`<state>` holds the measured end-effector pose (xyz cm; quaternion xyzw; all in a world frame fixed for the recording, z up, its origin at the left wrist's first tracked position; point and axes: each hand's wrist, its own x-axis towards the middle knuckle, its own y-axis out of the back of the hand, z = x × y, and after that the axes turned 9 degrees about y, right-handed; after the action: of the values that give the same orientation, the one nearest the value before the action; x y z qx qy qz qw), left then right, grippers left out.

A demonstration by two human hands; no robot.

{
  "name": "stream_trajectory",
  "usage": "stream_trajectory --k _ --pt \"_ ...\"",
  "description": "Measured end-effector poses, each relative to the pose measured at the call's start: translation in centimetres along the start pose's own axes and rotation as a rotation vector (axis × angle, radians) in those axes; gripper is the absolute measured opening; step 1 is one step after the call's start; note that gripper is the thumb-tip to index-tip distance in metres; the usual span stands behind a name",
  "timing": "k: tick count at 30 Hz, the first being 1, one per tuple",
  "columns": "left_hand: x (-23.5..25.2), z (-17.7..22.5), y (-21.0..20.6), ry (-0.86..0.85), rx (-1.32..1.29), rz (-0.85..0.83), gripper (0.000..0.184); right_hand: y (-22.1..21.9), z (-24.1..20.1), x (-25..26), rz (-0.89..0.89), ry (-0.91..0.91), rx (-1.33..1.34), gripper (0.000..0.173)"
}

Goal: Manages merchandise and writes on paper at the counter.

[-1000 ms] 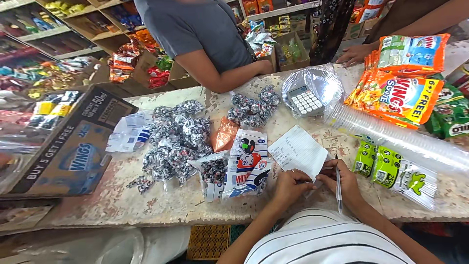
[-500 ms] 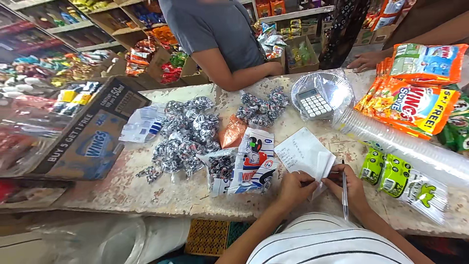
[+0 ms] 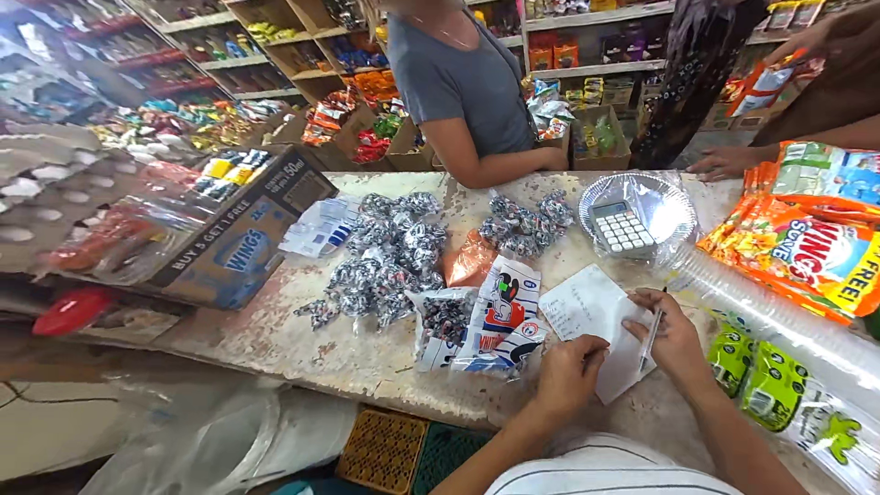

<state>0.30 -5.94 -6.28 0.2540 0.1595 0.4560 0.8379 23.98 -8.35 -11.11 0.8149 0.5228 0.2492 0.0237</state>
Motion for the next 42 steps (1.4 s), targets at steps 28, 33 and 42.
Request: stream_trajectory --k 28,33,42 --pt "-2.3 -2.0 4.5 -0.085 0.201 -0.325 0.074 4.9 -0.4 -7.0 -0.322 -0.057 0.040 0.023" --pt "-2.5 -1.9 4.1 -0.114 0.239 -0.281 0.016 5.1 -0.1 -6.4 -0.307 -0.018 -0.009 0.016" --pt "-2.6 0.8 4.6 0.052 0.027 -0.147 0.028 3.9 -2.0 -3.3 -0.143 -0.080 -0.068 0.017"
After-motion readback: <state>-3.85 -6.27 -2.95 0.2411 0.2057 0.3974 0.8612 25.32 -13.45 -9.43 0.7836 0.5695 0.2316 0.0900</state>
